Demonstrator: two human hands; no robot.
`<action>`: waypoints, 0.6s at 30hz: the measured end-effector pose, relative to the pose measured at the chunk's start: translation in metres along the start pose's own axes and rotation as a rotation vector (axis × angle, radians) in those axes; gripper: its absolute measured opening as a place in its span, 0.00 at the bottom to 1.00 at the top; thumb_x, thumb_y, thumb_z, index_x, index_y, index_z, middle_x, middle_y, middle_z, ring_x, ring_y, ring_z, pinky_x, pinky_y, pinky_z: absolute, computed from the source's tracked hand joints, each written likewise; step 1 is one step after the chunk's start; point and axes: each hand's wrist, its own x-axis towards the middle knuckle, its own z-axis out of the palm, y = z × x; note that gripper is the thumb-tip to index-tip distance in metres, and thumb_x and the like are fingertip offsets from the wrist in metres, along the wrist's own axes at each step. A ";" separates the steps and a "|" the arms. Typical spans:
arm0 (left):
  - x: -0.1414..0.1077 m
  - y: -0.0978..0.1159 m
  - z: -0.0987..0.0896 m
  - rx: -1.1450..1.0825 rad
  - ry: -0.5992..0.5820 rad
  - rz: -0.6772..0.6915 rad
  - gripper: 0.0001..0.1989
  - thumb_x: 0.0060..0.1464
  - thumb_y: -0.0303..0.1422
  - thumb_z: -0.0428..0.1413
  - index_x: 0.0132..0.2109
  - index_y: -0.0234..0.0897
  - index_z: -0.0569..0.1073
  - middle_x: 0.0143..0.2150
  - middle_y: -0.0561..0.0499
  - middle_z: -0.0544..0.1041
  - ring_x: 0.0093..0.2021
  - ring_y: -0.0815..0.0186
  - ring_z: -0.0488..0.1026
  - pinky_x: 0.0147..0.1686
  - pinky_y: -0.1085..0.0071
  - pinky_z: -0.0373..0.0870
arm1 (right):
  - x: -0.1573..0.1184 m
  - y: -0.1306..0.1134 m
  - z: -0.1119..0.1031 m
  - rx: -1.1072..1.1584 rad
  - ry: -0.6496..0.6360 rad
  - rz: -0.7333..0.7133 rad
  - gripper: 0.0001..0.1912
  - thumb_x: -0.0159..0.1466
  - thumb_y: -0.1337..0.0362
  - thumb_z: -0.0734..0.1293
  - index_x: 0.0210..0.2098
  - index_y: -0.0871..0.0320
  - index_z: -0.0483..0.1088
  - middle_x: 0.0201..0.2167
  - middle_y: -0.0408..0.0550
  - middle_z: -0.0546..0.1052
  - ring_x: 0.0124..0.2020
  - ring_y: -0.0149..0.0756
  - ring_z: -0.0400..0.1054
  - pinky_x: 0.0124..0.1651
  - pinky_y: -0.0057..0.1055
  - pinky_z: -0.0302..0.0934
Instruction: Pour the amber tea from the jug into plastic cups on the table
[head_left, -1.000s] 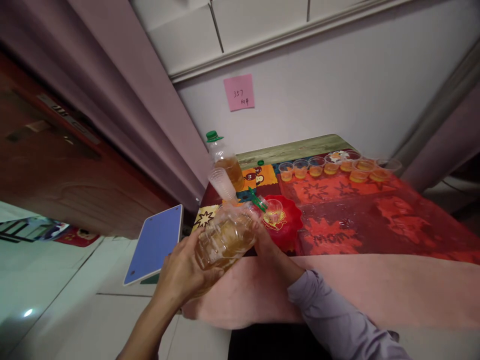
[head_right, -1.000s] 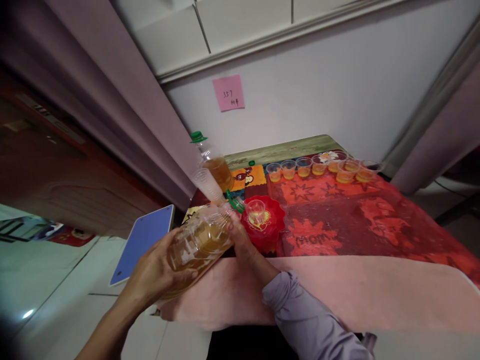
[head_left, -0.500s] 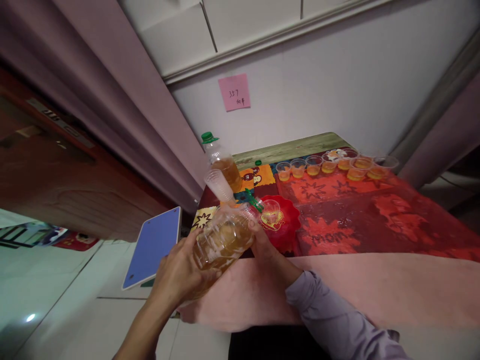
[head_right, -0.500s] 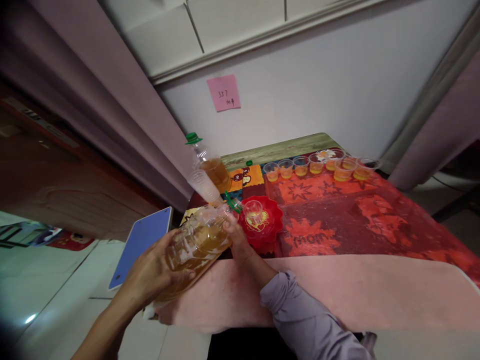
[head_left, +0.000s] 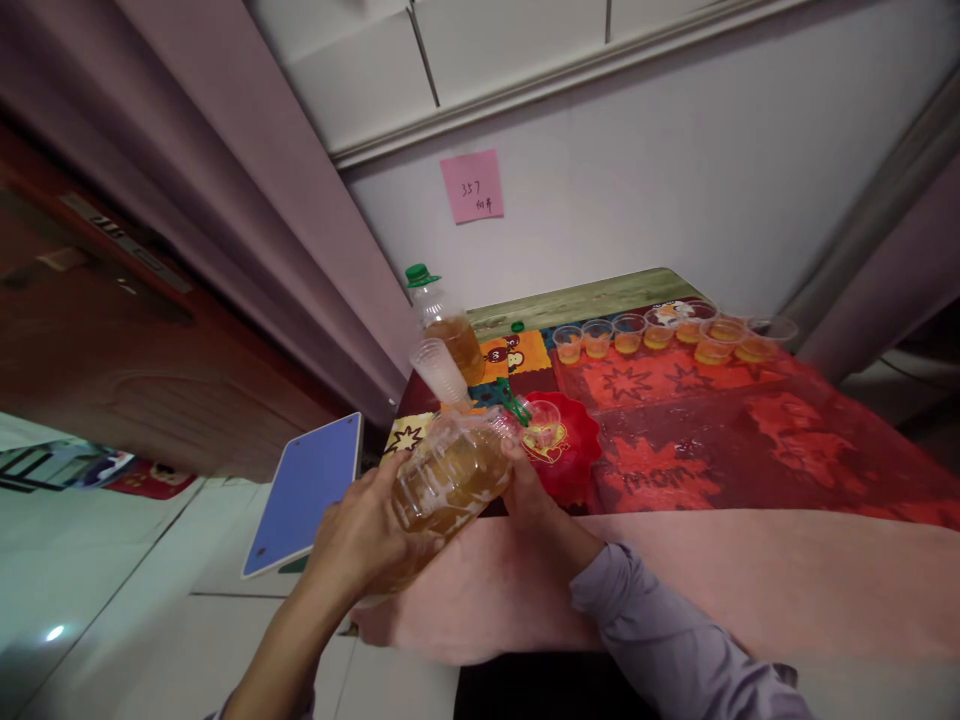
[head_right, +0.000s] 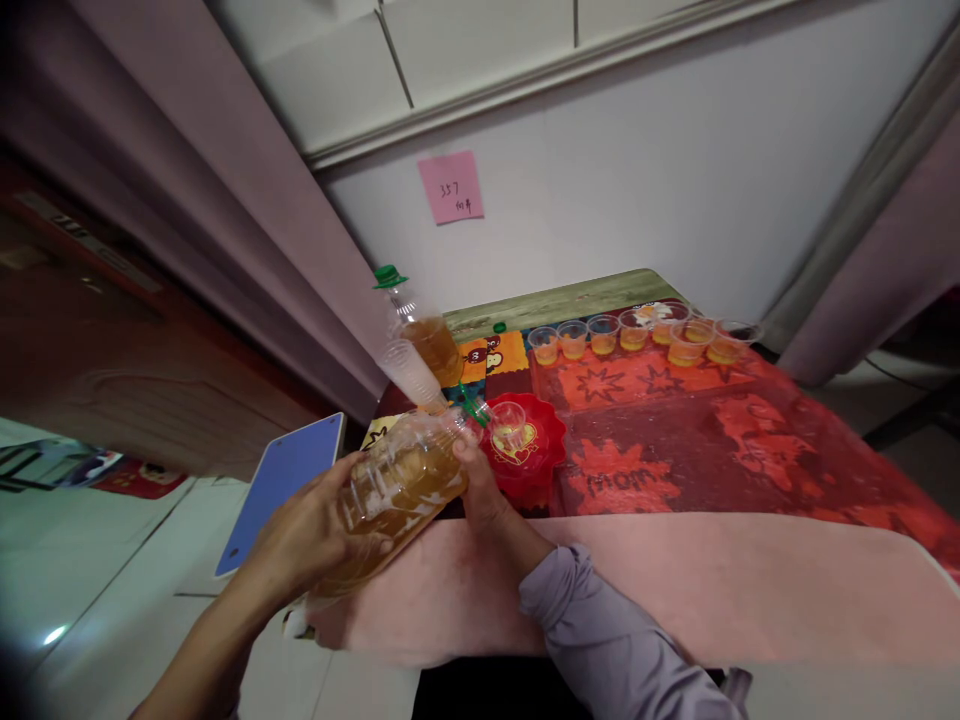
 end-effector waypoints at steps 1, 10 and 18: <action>0.000 0.001 -0.001 0.000 -0.003 0.001 0.54 0.43 0.43 0.69 0.76 0.39 0.65 0.68 0.34 0.78 0.65 0.36 0.77 0.59 0.48 0.73 | 0.000 -0.001 0.001 0.024 -0.003 0.002 0.30 0.62 0.40 0.72 0.55 0.53 0.80 0.56 0.52 0.86 0.63 0.57 0.77 0.73 0.56 0.67; 0.000 0.001 -0.002 0.040 0.002 0.000 0.53 0.43 0.45 0.70 0.76 0.41 0.65 0.69 0.34 0.78 0.65 0.34 0.78 0.59 0.48 0.74 | -0.002 -0.003 0.000 0.079 0.021 0.049 0.31 0.61 0.39 0.74 0.55 0.52 0.80 0.58 0.52 0.85 0.68 0.56 0.74 0.75 0.54 0.65; 0.003 -0.006 0.002 0.004 0.086 0.043 0.56 0.38 0.45 0.72 0.75 0.42 0.67 0.65 0.35 0.81 0.62 0.35 0.80 0.58 0.48 0.76 | -0.001 0.005 -0.002 0.143 0.014 0.040 0.33 0.62 0.40 0.71 0.58 0.54 0.80 0.57 0.51 0.86 0.65 0.55 0.77 0.76 0.54 0.63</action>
